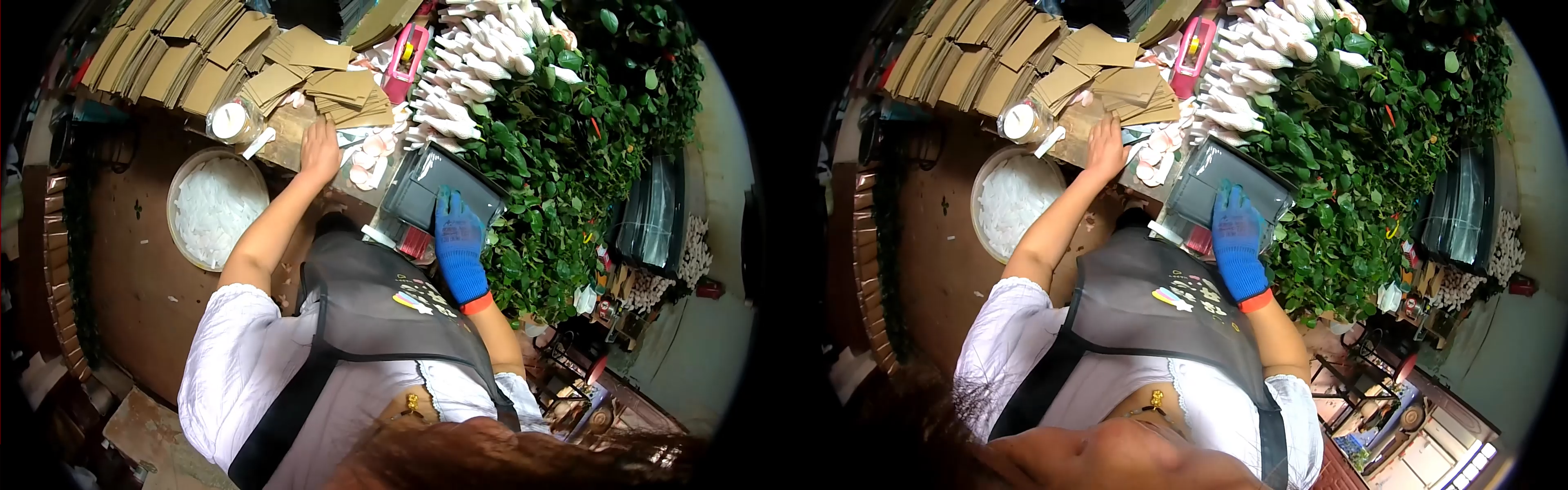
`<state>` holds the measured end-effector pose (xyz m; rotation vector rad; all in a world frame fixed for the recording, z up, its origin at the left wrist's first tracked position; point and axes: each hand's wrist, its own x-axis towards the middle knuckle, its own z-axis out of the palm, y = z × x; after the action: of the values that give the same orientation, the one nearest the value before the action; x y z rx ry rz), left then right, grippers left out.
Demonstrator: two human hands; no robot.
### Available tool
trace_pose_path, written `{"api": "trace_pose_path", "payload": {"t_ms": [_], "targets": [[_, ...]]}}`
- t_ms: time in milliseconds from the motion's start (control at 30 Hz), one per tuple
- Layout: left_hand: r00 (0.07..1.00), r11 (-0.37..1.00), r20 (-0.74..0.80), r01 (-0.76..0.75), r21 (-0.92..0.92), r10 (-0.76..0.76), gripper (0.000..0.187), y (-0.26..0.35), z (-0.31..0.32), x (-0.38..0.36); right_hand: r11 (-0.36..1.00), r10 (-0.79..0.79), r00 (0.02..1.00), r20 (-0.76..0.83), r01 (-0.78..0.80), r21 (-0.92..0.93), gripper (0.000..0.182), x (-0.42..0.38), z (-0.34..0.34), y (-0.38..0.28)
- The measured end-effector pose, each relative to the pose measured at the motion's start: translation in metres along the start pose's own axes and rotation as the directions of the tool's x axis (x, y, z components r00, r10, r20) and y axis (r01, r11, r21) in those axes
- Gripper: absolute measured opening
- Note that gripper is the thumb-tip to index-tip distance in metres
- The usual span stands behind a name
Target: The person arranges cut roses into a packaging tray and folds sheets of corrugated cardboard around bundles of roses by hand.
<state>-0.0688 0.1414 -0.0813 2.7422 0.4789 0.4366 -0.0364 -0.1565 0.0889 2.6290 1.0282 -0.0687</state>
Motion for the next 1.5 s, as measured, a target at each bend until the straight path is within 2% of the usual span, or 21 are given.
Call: {"api": "trace_pose_path", "payload": {"t_ms": [100, 200, 267, 333, 400, 433, 533, 600, 667, 733, 767, 867, 900, 1000, 1100, 1233, 1300, 1333, 1367, 1467, 1500], "targets": [[0.95, 0.999, 0.311, 0.045, -0.031, -0.033, 0.078, -0.006, -0.018, 0.022, 0.999, 0.039, 0.999, 0.022, -0.04, 0.008, 0.05, 0.001, 0.001, -0.005], [0.914, 0.999, 0.405, -0.01, -0.036, 0.023, 0.081, -0.004, -0.037, 0.018, 0.998, 0.059, 0.998, 0.016, -0.059, 0.005, 0.051, 0.0, 0.002, -0.008], [0.894, 0.984, 0.437, 0.153, -0.096, -0.097, 0.085, 0.003, -0.042, 0.006, 0.998, 0.056, 0.998, 0.025, -0.055, -0.022, 0.051, 0.001, 0.001, -0.007], [0.658, 0.726, 0.712, 0.611, -0.315, -0.244, 0.076, 0.022, -0.081, 0.006, 0.998, 0.045, 0.999, 0.008, -0.044, -0.044, 0.052, 0.001, 0.005, -0.006], [0.659, 0.526, 0.718, 0.538, -0.658, 0.224, 0.065, 0.021, -0.084, -0.005, 0.998, 0.04, 0.999, 0.002, -0.04, -0.051, 0.052, 0.001, 0.005, -0.006], [0.656, 0.423, 0.744, 0.643, -0.639, 0.126, 0.061, 0.026, -0.079, -0.019, 0.998, 0.043, 0.999, 0.003, -0.042, -0.046, 0.052, 0.002, 0.002, -0.007], [0.685, 0.529, 0.703, 0.531, -0.662, 0.191, 0.064, 0.048, -0.078, -0.016, 0.998, 0.033, 0.999, 0.002, -0.033, -0.05, 0.053, 0.001, 0.003, -0.007], [0.595, 0.657, 0.775, 0.501, -0.563, 0.211, 0.061, 0.072, -0.116, 0.007, 0.998, 0.022, 1.0, 0.011, -0.021, -0.054, 0.054, 0.001, 0.003, -0.006], [0.658, 0.766, 0.699, 0.287, -0.575, 0.278, 0.058, 0.068, -0.096, 0.005, 0.999, 0.015, 0.999, 0.037, -0.013, -0.048, 0.054, 0.001, 0.001, -0.004], [0.56, 0.746, 0.775, 0.373, -0.551, 0.293, 0.057, 0.075, -0.126, 0.017, 0.997, -0.008, 1.0, 0.02, 0.009, -0.072, 0.054, -0.001, -0.001, -0.003], [0.582, 0.795, 0.742, 0.25, -0.553, 0.333, 0.054, 0.07, -0.118, 0.016, 0.997, -0.017, 1.0, 0.009, 0.017, -0.081, 0.054, -0.001, -0.001, -0.002], [0.574, 0.854, 0.772, 0.226, -0.469, 0.272, 0.051, 0.083, -0.125, 0.014, 0.999, -0.007, 1.0, 0.012, 0.007, -0.05, 0.053, -0.001, 0.005, -0.002], [0.593, 0.907, 0.758, 0.103, -0.408, 0.274, 0.046, 0.086, -0.121, 0.013, 0.999, -0.007, 1.0, 0.01, 0.007, -0.043, 0.053, -0.001, 0.004, -0.002], [0.663, 0.967, 0.715, -0.056, -0.247, 0.221, 0.043, 0.089, -0.106, 0.005, 0.999, -0.011, 1.0, -0.002, 0.011, -0.032, 0.052, -0.002, 0.002, -0.001], [0.643, 0.918, 0.73, 0.102, -0.383, 0.233, 0.044, 0.086, -0.107, 0.0, 0.999, -0.022, 0.999, -0.03, 0.021, -0.038, 0.052, -0.001, 0.006, 0.001], [0.648, 0.703, 0.686, 0.317, -0.637, 0.33, 0.053, 0.056, -0.1, -0.014, 0.999, -0.035, 0.999, -0.02, 0.035, -0.013, 0.053, 0.001, 0.003, 0.004], [0.779, 0.939, 0.584, -0.017, -0.344, 0.228, 0.06, 0.053, -0.113, -0.021, 0.999, -0.036, 0.999, -0.019, 0.035, -0.015, 0.053, 0.0, 0.004, 0.003], [0.835, 0.979, 0.511, -0.156, -0.135, 0.203, 0.063, 0.054, -0.122, -0.025, 0.999, -0.04, 0.999, -0.023, 0.039, -0.034, 0.053, -0.001, 0.004, 0.003], [0.875, 0.941, 0.362, -0.338, -0.016, 0.321, 0.047, 0.051, -0.122, -0.031, 0.998, -0.045, 0.999, -0.028, 0.044, -0.053, 0.053, 0.0, 0.004, 0.003], [0.836, 0.803, 0.273, -0.539, 0.252, 0.476, 0.025, 0.059, -0.102, -0.044, 0.997, -0.065, 0.997, -0.048, 0.063, -0.047, 0.054, -0.001, -0.002, 0.004], [0.807, 0.771, 0.203, -0.591, 0.238, 0.555, 0.016, 0.061, -0.105, -0.047, 0.996, -0.062, 0.998, -0.028, 0.06, -0.059, 0.054, 0.0, 0.001, 0.005]]}}
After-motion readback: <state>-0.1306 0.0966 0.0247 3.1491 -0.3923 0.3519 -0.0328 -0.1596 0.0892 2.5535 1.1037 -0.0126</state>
